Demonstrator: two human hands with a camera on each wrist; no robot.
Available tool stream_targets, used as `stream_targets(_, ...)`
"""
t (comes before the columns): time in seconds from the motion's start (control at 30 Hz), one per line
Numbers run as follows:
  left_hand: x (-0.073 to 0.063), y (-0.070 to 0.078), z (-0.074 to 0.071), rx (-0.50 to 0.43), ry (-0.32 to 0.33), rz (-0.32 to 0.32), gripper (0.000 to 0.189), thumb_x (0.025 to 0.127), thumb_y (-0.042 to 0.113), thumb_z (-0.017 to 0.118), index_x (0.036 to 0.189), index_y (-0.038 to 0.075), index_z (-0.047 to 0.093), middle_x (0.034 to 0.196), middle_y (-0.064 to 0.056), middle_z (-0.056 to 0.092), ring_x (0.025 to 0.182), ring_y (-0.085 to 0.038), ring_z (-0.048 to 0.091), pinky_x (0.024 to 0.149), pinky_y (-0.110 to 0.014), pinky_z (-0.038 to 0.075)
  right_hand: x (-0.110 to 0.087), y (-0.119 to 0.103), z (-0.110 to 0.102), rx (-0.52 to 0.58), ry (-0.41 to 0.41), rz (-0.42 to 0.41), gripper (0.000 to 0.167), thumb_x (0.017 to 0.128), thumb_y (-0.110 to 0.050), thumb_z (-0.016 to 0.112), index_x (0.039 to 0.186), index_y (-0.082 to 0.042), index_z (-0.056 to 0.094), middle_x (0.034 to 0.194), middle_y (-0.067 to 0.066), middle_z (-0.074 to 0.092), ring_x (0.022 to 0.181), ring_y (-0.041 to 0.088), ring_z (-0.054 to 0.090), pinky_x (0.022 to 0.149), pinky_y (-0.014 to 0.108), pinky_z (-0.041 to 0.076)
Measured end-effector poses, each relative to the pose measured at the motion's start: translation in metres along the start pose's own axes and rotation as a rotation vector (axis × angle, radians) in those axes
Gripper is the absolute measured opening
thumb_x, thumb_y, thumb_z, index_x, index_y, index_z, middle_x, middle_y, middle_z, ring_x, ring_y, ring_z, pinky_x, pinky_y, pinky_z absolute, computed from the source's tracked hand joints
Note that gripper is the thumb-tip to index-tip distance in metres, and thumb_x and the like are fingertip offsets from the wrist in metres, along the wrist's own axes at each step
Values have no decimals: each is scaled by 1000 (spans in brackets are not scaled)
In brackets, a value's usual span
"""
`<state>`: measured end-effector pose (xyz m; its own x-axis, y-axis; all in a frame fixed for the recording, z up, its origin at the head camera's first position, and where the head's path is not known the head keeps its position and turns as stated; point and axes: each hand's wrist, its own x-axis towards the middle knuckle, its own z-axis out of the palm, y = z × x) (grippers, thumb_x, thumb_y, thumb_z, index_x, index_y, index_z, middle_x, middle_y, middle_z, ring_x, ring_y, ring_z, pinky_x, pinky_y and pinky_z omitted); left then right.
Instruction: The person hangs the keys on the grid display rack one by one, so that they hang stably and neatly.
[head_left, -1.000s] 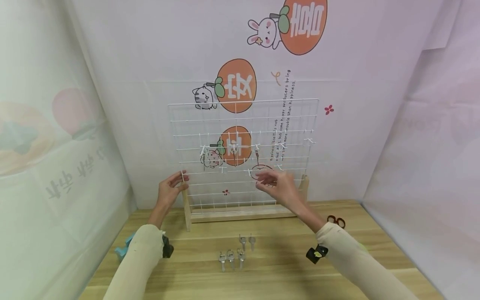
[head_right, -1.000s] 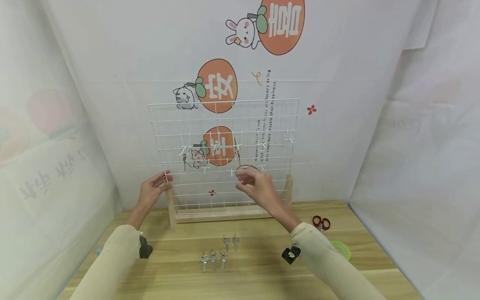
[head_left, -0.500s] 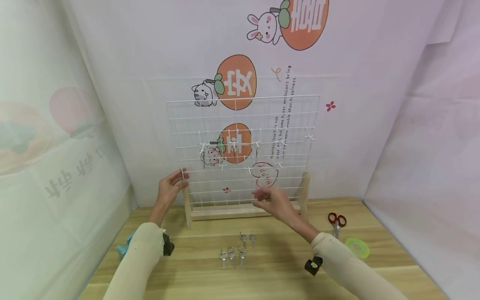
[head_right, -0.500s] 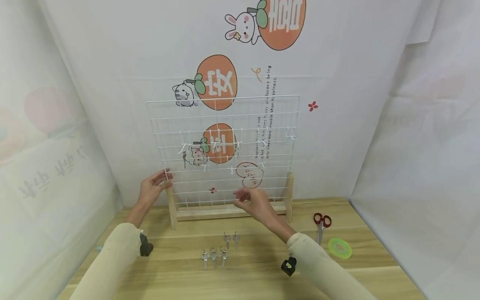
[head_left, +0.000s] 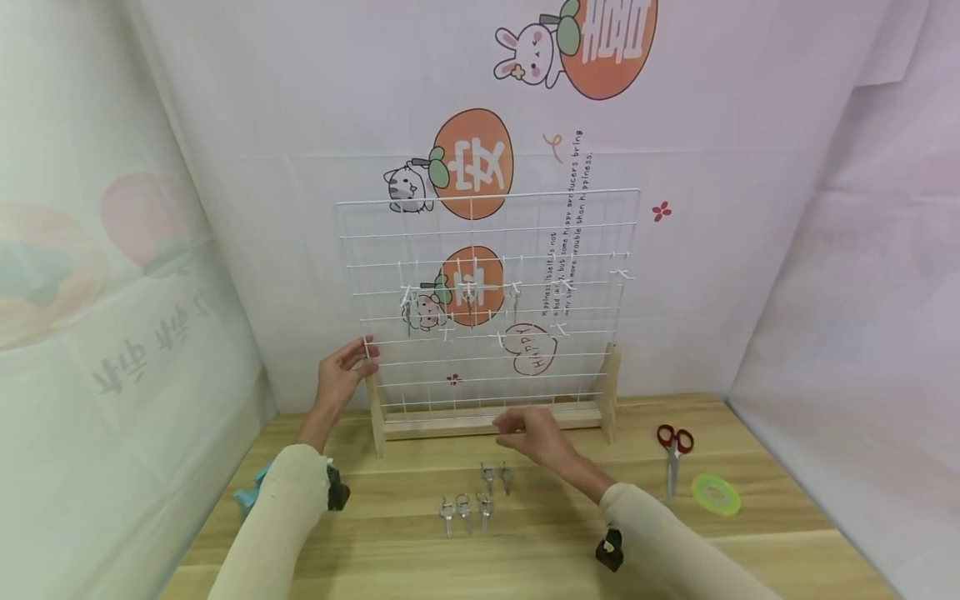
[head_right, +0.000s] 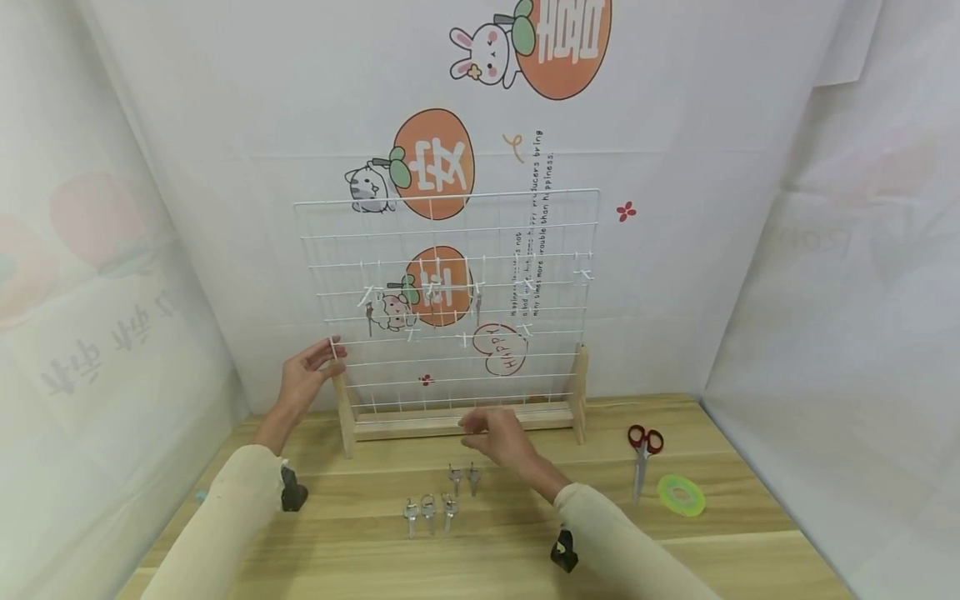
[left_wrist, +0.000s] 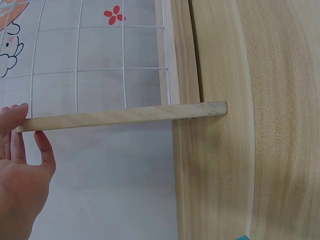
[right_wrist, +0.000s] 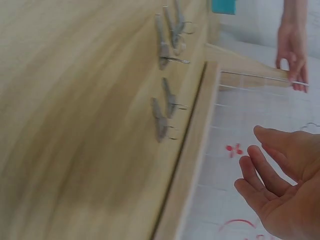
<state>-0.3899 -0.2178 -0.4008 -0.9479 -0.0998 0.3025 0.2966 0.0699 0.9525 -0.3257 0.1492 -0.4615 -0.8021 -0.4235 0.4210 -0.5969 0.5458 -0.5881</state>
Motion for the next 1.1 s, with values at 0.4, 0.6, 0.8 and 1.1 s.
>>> stream_targets(0.4,-2,-1,1,17,13,30,54,92,-15,68,143,-1,59,137,-30,62,131,-38,60,94,-24,59,-7,12,38,1,-72,-6,19,88,0,80,106,5,74,102,19,76,93,35,72,83,50,63)
stream_targets(0.6,-2,0,1,7,7,28,55,92,-16,67,144,-1,58,138,-31,60,131,-36,60,96,-24,59,-6,12,49,-47,-93,15,19,89,-2,81,106,3,76,100,16,76,92,31,72,79,35,64)
stream_targets(0.8,-2,-1,2,3,3,23,55,92,-15,68,144,-1,58,138,-29,61,132,-36,59,96,-23,58,-4,14,55,-116,-134,60,16,89,-6,81,104,-2,78,95,10,77,85,20,72,74,28,63)
stream_targets(1.1,-3,-1,1,4,16,35,53,92,-16,68,142,-1,60,135,-29,64,131,-36,60,94,-20,58,-1,9,59,-169,-140,62,8,89,-3,81,97,-3,80,86,3,78,77,12,72,70,23,61)
